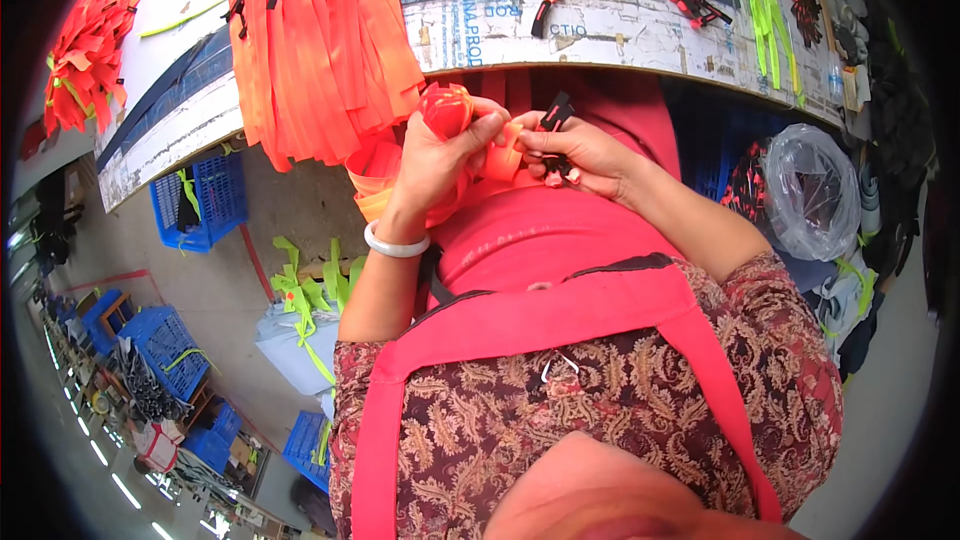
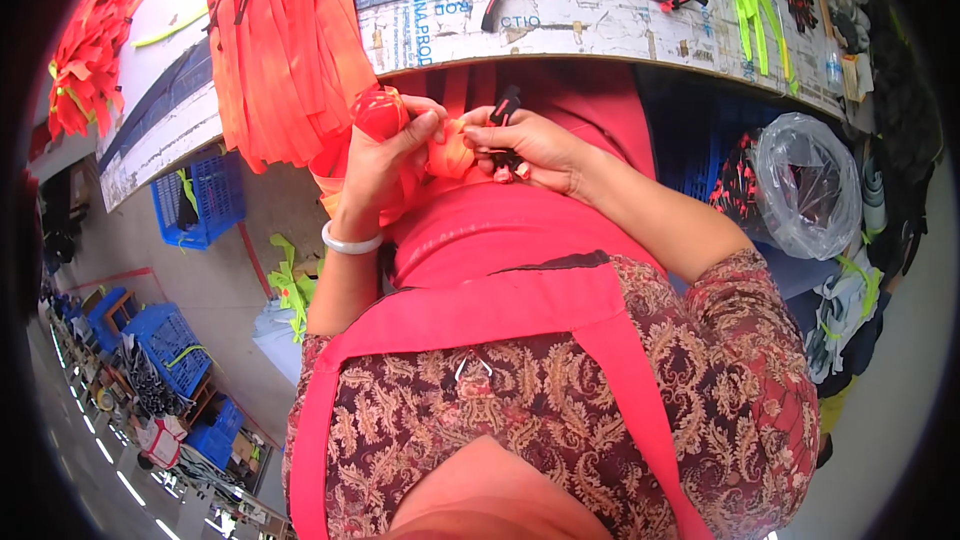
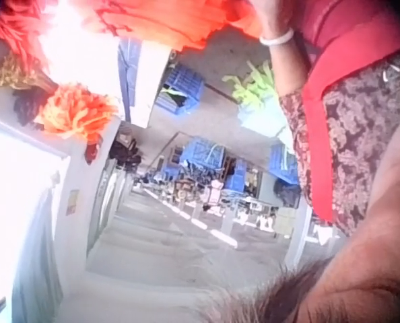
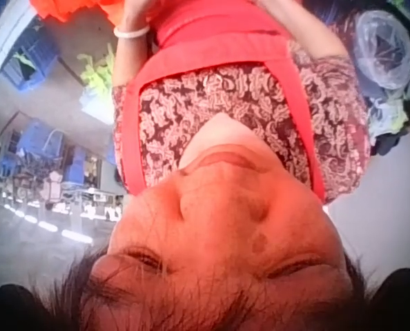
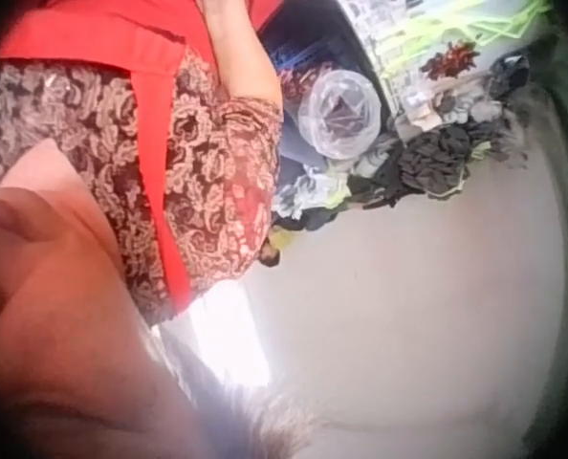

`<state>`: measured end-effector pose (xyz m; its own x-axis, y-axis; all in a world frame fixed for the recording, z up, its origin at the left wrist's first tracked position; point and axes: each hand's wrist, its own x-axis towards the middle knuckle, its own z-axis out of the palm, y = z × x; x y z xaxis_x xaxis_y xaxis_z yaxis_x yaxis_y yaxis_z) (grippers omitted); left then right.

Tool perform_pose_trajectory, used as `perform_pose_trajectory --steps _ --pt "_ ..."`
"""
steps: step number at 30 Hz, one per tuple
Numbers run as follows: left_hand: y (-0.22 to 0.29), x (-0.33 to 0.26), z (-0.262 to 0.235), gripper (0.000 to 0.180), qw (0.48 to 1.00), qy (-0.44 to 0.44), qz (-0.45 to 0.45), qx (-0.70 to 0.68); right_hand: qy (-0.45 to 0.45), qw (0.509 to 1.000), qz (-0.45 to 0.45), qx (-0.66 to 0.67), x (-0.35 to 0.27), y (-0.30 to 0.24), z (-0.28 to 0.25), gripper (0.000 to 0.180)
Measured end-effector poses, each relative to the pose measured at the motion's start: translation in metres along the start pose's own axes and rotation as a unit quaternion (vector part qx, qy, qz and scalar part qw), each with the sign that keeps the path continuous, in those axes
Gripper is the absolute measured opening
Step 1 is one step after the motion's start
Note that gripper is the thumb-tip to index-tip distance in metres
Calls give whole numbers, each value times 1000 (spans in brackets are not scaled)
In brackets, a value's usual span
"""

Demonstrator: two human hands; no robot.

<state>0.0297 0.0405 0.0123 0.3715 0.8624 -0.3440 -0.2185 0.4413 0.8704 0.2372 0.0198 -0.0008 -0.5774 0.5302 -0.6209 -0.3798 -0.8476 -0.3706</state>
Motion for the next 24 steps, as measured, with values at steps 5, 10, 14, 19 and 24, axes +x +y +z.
perform_pose_trajectory --steps 5,10,14,19,24 --pt "-4 -4 -2 10 1000 -12 -23 -9 -12 921 -80 -380 -13 -9 11 22" --pt "-10 -3 1 10 1000 -11 -25 -3 -25 971 -58 -232 -14 -9 2 27" --pt "5 -5 9 12 999 -25 -23 37 87 888 -185 -412 -6 -43 6 36" --pt "-3 0 1 12 999 -16 -38 29 252 671 -435 -545 28 -111 -22 32" --pt "7 1 5 11 1000 4 -9 1 311 495 -382 -716 50 -129 -33 26"
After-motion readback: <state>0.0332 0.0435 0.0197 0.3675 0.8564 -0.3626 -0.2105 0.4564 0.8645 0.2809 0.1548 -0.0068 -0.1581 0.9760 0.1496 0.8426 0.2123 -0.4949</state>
